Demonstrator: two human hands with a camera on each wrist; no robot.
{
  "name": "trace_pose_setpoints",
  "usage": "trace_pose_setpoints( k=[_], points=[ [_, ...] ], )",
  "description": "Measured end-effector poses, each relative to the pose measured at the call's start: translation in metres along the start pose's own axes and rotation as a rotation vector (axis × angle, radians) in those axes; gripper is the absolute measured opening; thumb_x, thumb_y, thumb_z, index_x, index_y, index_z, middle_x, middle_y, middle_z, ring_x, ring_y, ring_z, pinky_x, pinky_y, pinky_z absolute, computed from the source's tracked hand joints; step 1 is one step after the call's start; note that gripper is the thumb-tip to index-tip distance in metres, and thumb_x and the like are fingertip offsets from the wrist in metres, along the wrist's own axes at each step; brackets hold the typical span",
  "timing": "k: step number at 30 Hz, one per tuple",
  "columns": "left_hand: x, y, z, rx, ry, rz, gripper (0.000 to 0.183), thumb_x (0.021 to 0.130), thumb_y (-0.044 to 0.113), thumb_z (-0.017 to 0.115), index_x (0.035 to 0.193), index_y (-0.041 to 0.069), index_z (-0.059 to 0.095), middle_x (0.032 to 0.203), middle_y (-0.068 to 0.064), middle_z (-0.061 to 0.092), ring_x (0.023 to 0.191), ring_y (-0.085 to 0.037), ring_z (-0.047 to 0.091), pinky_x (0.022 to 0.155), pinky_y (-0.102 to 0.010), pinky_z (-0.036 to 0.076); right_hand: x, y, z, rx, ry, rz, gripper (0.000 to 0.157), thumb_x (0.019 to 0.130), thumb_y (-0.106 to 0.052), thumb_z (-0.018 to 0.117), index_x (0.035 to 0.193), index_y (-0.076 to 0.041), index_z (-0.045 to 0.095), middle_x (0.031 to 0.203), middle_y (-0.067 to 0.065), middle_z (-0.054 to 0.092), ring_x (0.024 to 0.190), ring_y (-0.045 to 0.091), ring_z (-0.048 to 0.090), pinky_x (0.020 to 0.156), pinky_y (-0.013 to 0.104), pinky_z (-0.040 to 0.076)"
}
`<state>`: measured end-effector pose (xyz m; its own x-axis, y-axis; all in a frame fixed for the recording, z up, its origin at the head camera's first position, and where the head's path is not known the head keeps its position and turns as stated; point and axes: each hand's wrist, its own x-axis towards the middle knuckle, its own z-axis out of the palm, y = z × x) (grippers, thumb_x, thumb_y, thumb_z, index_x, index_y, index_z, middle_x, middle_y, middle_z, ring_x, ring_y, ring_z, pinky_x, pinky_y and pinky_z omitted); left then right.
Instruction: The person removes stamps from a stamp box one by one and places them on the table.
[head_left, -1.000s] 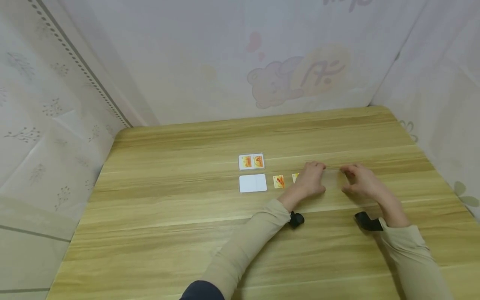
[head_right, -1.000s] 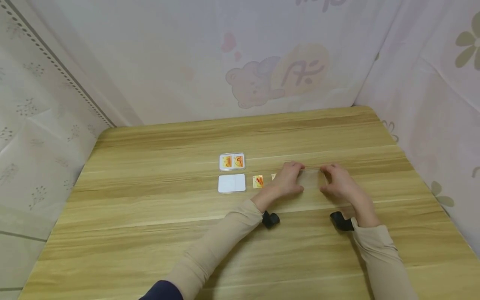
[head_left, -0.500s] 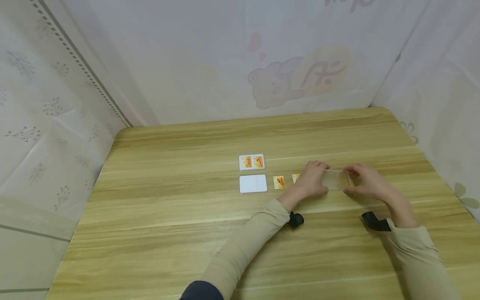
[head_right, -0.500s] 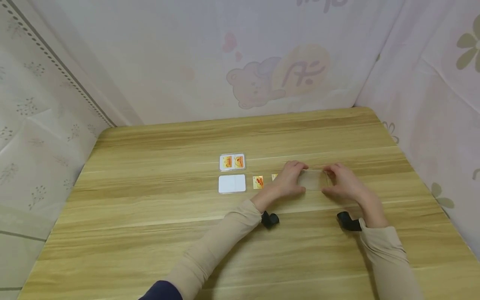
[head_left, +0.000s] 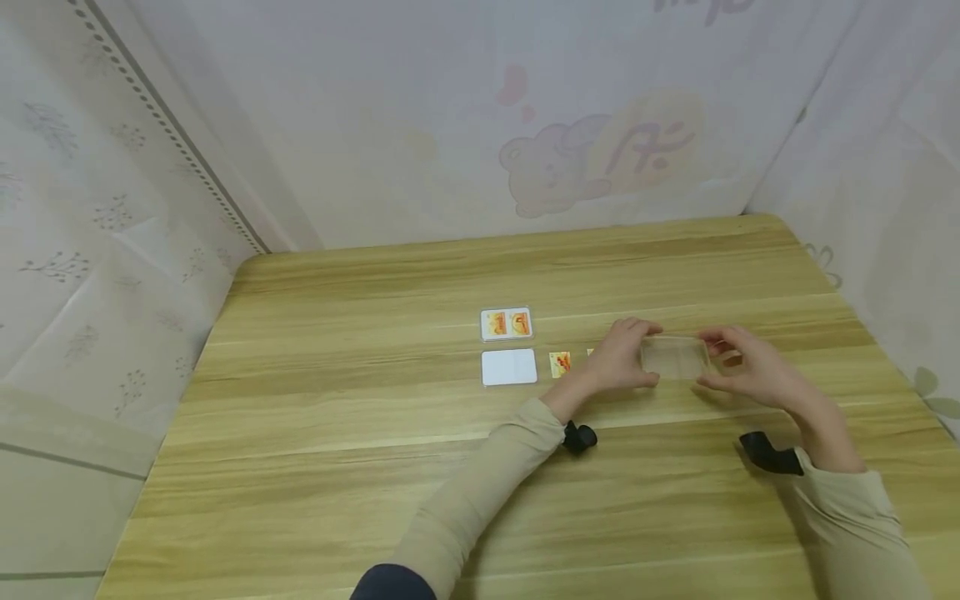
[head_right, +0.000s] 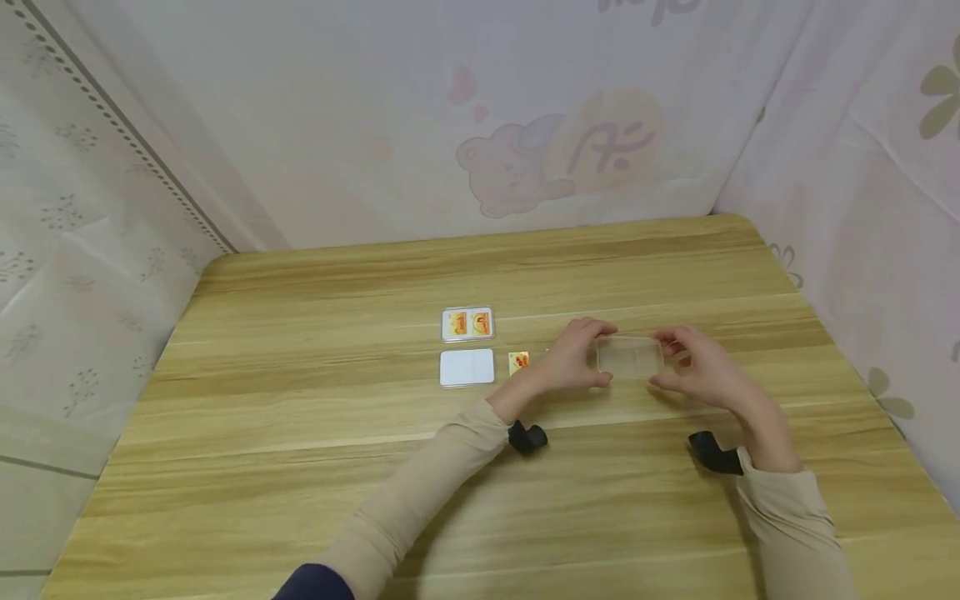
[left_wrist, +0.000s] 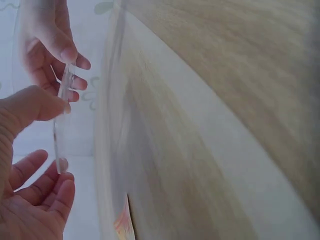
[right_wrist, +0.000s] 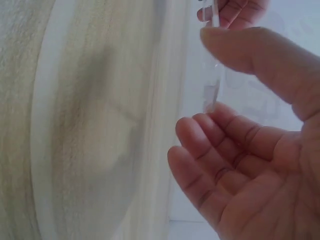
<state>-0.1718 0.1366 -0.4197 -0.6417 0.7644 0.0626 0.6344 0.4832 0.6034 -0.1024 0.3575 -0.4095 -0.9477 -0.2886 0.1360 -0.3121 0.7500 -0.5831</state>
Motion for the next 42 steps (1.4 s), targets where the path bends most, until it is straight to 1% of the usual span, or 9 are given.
trace_pose_setpoints(
  k=[3,7,12,20,27,32,35,39,42],
  points=[
    [-0.002,-0.003,-0.001,-0.033,0.016,0.022,0.065,0.076,0.021,0.076,0.133,0.005,0.047,0.132,-0.006,0.050,0.122,-0.017,0.042,0.101,-0.015,0.028,-0.001,0.001,0.001,0.030,0.018,-0.026,0.055,0.069,0.000,0.080,0.116,0.010,0.053,0.101,0.019,0.057,0.090,-0.002,0.046,0.072,0.015,0.046],
    [-0.005,-0.005,-0.004,-0.072,0.040,0.054,0.064,0.077,0.019,0.076,0.132,0.003,0.047,0.130,-0.007,0.052,0.119,-0.017,0.044,0.099,-0.016,0.029,-0.002,0.000,0.002,0.043,0.045,-0.047,0.057,0.067,0.004,0.080,0.117,0.009,0.053,0.102,0.019,0.057,0.090,-0.006,0.046,0.072,0.012,0.045],
    [-0.008,-0.007,-0.009,-0.079,0.067,0.080,0.065,0.076,0.020,0.077,0.132,0.002,0.047,0.128,-0.007,0.054,0.115,-0.016,0.047,0.096,-0.014,0.031,0.001,-0.003,0.002,0.053,0.071,-0.053,0.059,0.064,0.008,0.080,0.117,0.008,0.054,0.102,0.015,0.058,0.090,-0.004,0.048,0.072,0.012,0.045],
    [-0.010,-0.007,-0.017,-0.154,0.101,0.122,0.065,0.075,0.015,0.077,0.131,0.000,0.048,0.127,-0.012,0.054,0.112,-0.021,0.049,0.090,-0.012,0.035,0.004,-0.008,0.000,0.077,0.105,-0.091,0.063,0.061,0.012,0.080,0.118,0.008,0.053,0.100,-0.009,0.053,0.087,-0.001,0.052,0.072,0.010,0.044],
    [-0.015,-0.009,-0.024,-0.181,0.142,0.165,0.063,0.074,0.012,0.077,0.129,-0.003,0.049,0.126,-0.014,0.054,0.111,-0.024,0.049,0.090,-0.015,0.038,0.008,-0.016,-0.001,0.127,0.108,-0.128,0.060,0.064,0.012,0.079,0.117,0.010,0.053,0.104,-0.007,0.054,0.088,0.002,0.053,0.075,0.008,0.043],
    [-0.021,-0.011,-0.030,-0.190,0.152,0.162,0.064,0.074,0.012,0.077,0.129,-0.003,0.048,0.125,-0.015,0.054,0.111,-0.027,0.049,0.090,-0.014,0.038,0.012,-0.020,0.002,0.146,0.121,-0.150,0.058,0.064,0.013,0.078,0.117,0.010,0.053,0.105,-0.014,0.053,0.088,0.004,0.054,0.075,0.008,0.044],
    [-0.024,-0.013,-0.033,-0.201,0.167,0.170,0.064,0.074,0.011,0.077,0.129,-0.004,0.048,0.123,-0.016,0.054,0.110,-0.027,0.050,0.089,-0.015,0.038,0.014,-0.022,0.004,0.162,0.126,-0.155,0.059,0.064,0.013,0.077,0.118,0.011,0.053,0.104,-0.009,0.055,0.089,0.002,0.054,0.076,0.009,0.044],
    [-0.028,-0.016,-0.036,-0.221,0.187,0.181,0.064,0.073,0.010,0.077,0.128,-0.005,0.049,0.123,-0.016,0.055,0.110,-0.026,0.050,0.090,-0.016,0.038,0.017,-0.025,0.007,0.198,0.127,-0.162,0.060,0.064,0.015,0.076,0.119,0.010,0.052,0.104,0.006,0.057,0.090,0.001,0.053,0.076,0.010,0.044],
    [-0.032,-0.019,-0.038,-0.239,0.188,0.181,0.064,0.073,0.010,0.076,0.129,-0.005,0.048,0.124,-0.016,0.054,0.113,-0.026,0.049,0.091,-0.015,0.037,0.020,-0.028,0.010,0.224,0.127,-0.176,0.062,0.064,0.017,0.076,0.121,0.010,0.052,0.106,0.009,0.057,0.091,0.002,0.053,0.077,0.010,0.044]
  ],
)
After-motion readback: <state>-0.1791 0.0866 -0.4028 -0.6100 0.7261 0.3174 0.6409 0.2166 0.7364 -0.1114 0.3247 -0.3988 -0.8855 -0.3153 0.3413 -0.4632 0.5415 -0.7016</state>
